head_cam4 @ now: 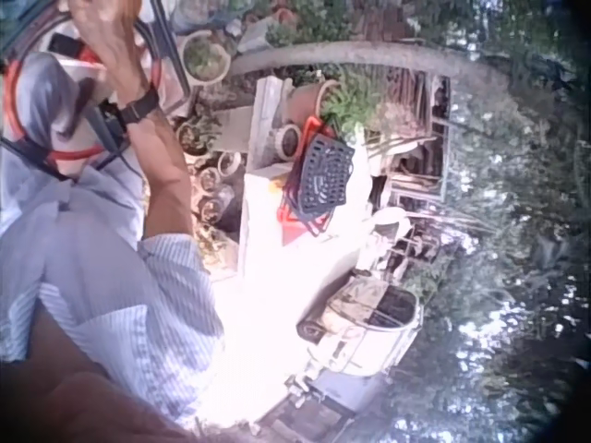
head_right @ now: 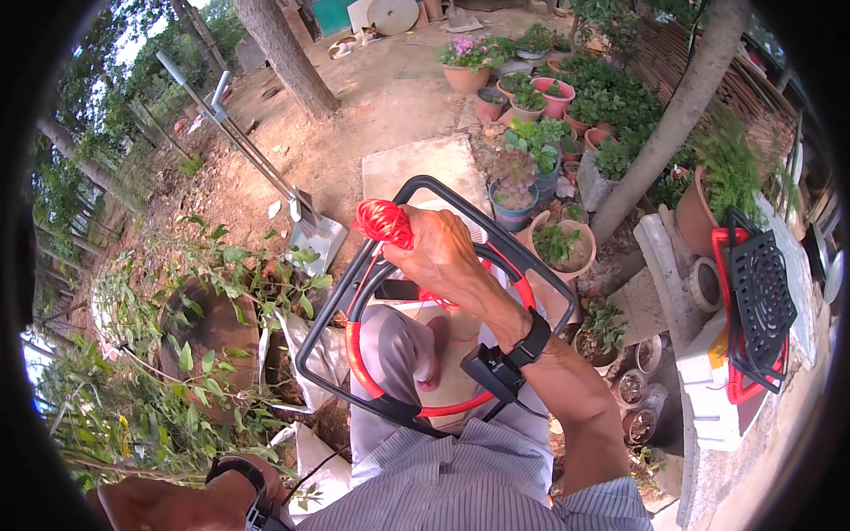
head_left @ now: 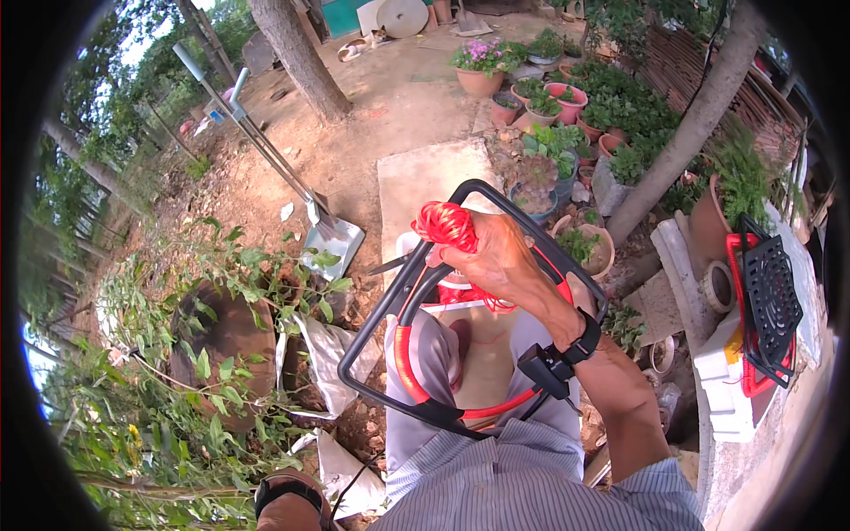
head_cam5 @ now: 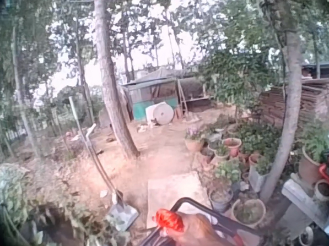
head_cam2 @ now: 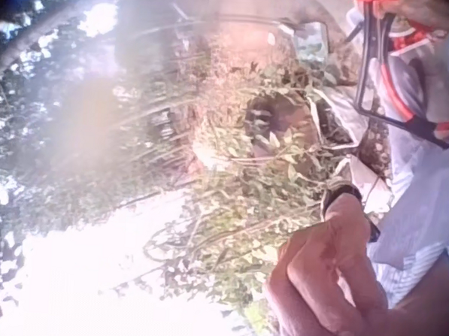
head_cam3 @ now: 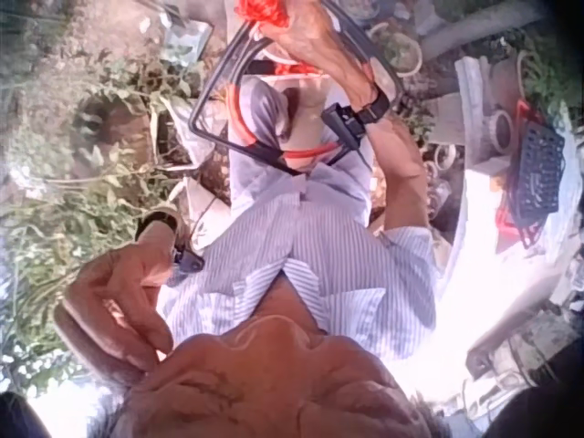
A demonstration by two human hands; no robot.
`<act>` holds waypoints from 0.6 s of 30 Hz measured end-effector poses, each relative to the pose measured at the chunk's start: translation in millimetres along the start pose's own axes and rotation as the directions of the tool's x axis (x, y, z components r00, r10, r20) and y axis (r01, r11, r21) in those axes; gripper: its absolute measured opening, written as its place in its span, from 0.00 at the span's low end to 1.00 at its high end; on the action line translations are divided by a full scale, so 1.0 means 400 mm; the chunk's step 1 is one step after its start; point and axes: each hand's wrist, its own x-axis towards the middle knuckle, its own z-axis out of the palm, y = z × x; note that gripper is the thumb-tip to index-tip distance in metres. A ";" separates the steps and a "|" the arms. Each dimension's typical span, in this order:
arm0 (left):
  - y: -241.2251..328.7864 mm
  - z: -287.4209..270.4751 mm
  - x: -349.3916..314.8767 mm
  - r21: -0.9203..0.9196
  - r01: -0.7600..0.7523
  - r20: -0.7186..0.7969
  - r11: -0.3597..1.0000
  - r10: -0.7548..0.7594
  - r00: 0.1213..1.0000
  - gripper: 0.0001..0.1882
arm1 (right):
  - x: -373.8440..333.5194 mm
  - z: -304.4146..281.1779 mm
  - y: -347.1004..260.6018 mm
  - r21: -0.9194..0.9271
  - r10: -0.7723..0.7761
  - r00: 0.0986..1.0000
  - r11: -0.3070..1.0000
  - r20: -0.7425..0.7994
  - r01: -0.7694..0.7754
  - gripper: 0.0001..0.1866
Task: Wrapping a red rope around a circular black frame.
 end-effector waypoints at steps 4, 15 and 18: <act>-0.028 0.003 -0.012 0.009 -0.112 0.086 0.994 0.110 0.990 0.08 | 0.002 0.011 0.027 0.081 -0.005 1.000 0.997 0.014 0.003 0.19; -0.020 0.013 -0.006 0.057 -0.213 0.089 0.975 0.207 0.974 0.06 | -0.001 0.000 0.031 0.047 -0.017 1.000 0.999 -0.017 0.018 0.18; -0.009 0.018 -0.031 0.126 -0.163 0.039 0.979 0.159 0.986 0.07 | -0.002 -0.005 0.026 0.076 -0.015 1.000 0.997 -0.016 0.016 0.17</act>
